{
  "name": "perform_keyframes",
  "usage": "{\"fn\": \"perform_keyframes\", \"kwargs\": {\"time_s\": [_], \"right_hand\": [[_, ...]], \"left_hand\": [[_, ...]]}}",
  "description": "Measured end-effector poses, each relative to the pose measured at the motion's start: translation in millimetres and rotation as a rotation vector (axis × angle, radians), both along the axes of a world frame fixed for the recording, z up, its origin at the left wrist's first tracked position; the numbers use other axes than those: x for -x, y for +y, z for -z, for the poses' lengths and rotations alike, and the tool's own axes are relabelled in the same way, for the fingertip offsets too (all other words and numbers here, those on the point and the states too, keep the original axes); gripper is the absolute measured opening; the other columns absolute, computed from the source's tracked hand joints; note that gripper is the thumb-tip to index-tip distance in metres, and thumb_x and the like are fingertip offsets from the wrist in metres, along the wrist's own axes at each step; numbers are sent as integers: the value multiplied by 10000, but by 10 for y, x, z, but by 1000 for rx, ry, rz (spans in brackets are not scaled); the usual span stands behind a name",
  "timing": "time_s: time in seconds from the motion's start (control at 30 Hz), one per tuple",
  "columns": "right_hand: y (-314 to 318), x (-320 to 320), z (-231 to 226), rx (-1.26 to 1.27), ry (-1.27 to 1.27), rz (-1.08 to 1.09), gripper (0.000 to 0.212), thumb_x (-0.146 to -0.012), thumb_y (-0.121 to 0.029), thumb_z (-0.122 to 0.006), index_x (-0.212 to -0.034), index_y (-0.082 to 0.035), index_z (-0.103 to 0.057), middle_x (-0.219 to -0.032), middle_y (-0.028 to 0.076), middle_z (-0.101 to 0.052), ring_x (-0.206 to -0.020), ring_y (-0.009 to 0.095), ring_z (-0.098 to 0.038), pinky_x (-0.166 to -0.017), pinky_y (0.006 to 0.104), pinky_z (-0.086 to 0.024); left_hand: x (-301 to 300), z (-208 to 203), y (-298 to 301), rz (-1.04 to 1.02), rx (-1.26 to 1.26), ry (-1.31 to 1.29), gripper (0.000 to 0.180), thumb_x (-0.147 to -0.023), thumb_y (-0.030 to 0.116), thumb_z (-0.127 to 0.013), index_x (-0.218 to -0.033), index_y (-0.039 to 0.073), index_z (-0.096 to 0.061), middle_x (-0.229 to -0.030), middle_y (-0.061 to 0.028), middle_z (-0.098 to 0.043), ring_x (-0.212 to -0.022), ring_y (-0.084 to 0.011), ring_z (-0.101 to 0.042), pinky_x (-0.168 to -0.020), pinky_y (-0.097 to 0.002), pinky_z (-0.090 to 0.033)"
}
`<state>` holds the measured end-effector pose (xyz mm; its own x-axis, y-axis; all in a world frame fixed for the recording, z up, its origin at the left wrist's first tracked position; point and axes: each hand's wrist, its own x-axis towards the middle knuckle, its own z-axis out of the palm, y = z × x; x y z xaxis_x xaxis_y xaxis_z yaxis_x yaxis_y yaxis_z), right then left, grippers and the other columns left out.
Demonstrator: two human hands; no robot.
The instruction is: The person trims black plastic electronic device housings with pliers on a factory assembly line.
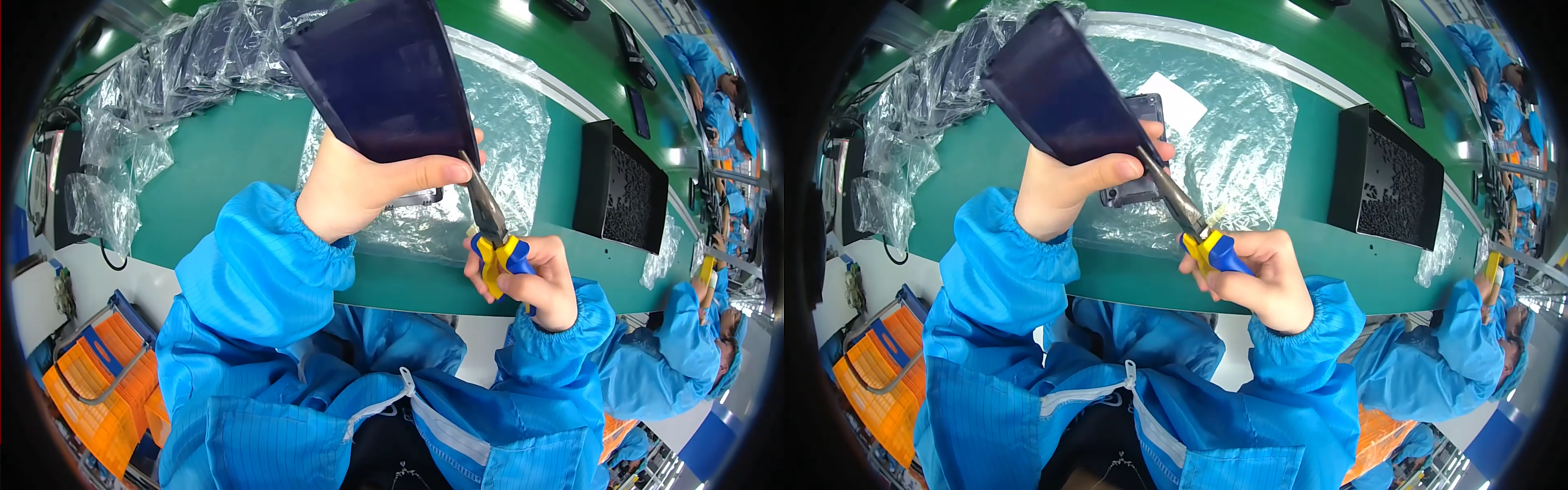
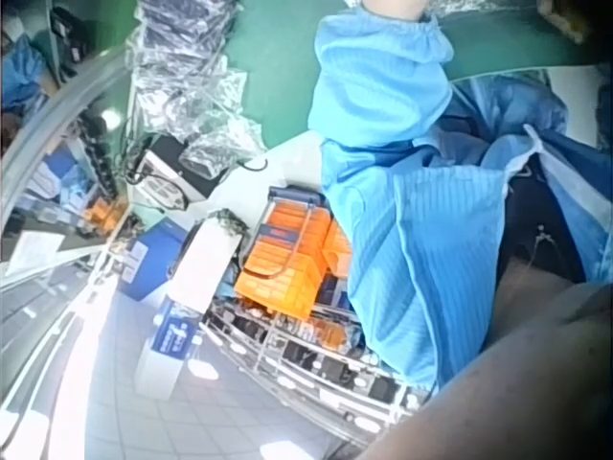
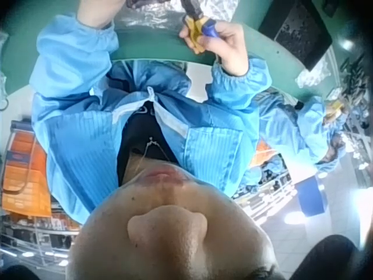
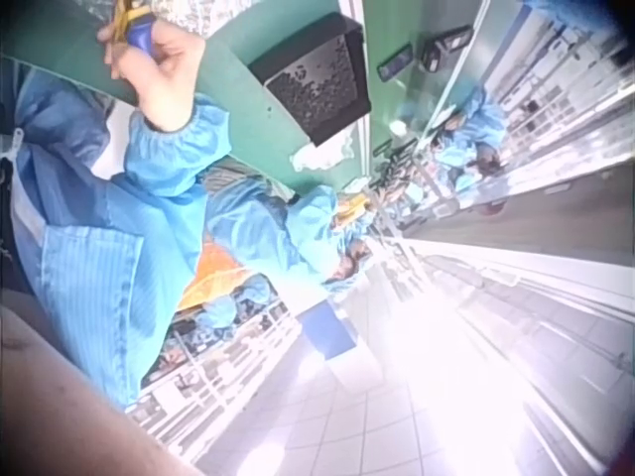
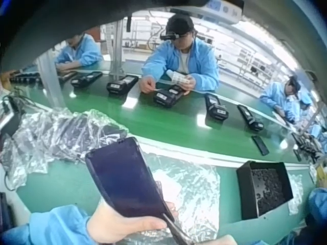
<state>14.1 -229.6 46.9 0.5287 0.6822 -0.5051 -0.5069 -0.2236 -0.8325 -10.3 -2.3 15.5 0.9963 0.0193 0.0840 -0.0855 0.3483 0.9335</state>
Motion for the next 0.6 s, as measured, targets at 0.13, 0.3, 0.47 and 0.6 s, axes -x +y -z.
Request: {"fn": "perform_keyframes", "kwargs": {"time_s": [0.13,0.3,0.47,0.6], "right_hand": [[10,13,73,-173,204,36,393,-685,-46,-495,-1029,127,-571,-797,157,-607,-623,169,-553,-562,269,-462],[-7,23,151,-282,443,15,494,-646,-126,-508,-1077,112,-544,-812,187,-600,-600,233,-554,-533,309,-466],[-92,100,339,-408,744,42,563,-639,-213,-518,-1115,87,-523,-841,200,-582,-619,268,-541,-534,362,-448],[-81,128,428,-591,966,-15,588,-650,-235,-518,-1160,57,-493,-879,192,-558,-649,271,-521,-548,375,-424]], "left_hand": [[-9,1,2,19,43,23,341,-807,57,-633,-1123,-17,-529,-1058,-170,-613,-963,-297,-615,-813,-389,-521],[-12,18,-16,61,103,20,373,-871,161,-579,-1192,6,-470,-1099,-175,-591,-980,-310,-606,-805,-400,-522],[-31,-3,-51,59,218,74,326,-887,177,-562,-1156,3,-501,-1057,-149,-601,-951,-267,-611,-776,-367,-535],[-49,10,-52,64,299,75,280,-901,172,-544,-1116,-6,-542,-1031,-129,-613,-930,-231,-617,-757,-344,-544]]}}
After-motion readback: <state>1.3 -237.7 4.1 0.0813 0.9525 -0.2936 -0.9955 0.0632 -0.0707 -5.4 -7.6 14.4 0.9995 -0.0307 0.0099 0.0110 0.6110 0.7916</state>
